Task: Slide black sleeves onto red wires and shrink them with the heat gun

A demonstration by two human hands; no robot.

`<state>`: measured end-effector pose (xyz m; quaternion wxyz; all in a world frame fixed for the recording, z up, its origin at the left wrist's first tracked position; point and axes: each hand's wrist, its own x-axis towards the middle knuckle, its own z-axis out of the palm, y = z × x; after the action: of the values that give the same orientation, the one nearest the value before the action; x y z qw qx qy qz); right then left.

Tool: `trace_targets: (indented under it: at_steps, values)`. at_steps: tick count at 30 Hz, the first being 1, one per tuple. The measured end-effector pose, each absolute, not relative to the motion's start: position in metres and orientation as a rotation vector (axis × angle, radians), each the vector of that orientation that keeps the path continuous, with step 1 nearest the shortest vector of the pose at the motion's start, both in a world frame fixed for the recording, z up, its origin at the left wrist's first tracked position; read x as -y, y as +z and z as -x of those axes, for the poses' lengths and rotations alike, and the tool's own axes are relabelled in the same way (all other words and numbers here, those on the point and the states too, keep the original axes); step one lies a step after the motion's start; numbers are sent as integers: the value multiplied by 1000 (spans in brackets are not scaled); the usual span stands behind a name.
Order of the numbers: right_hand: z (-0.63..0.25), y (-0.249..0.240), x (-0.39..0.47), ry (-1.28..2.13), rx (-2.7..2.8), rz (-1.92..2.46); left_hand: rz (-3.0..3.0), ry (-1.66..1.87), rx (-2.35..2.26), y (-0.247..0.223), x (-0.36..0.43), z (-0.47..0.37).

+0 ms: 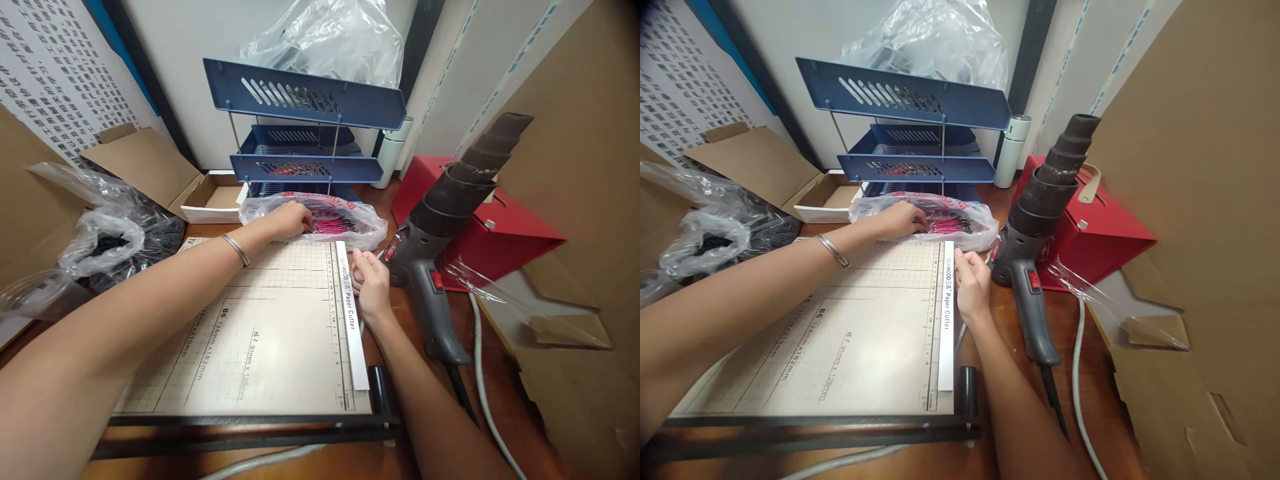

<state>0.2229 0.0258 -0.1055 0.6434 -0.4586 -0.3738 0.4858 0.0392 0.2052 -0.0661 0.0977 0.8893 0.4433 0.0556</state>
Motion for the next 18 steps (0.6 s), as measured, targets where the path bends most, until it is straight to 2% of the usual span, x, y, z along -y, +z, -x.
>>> trace_targets:
  at_steps: [10,18]
  values:
    - [-219,-111,-28,1077,843,999,-2597,276,-1237,-61,-208,-69]
    - [-217,-112,-29,1064,833,986,-2574,75,-1041,-57,-208,-94]
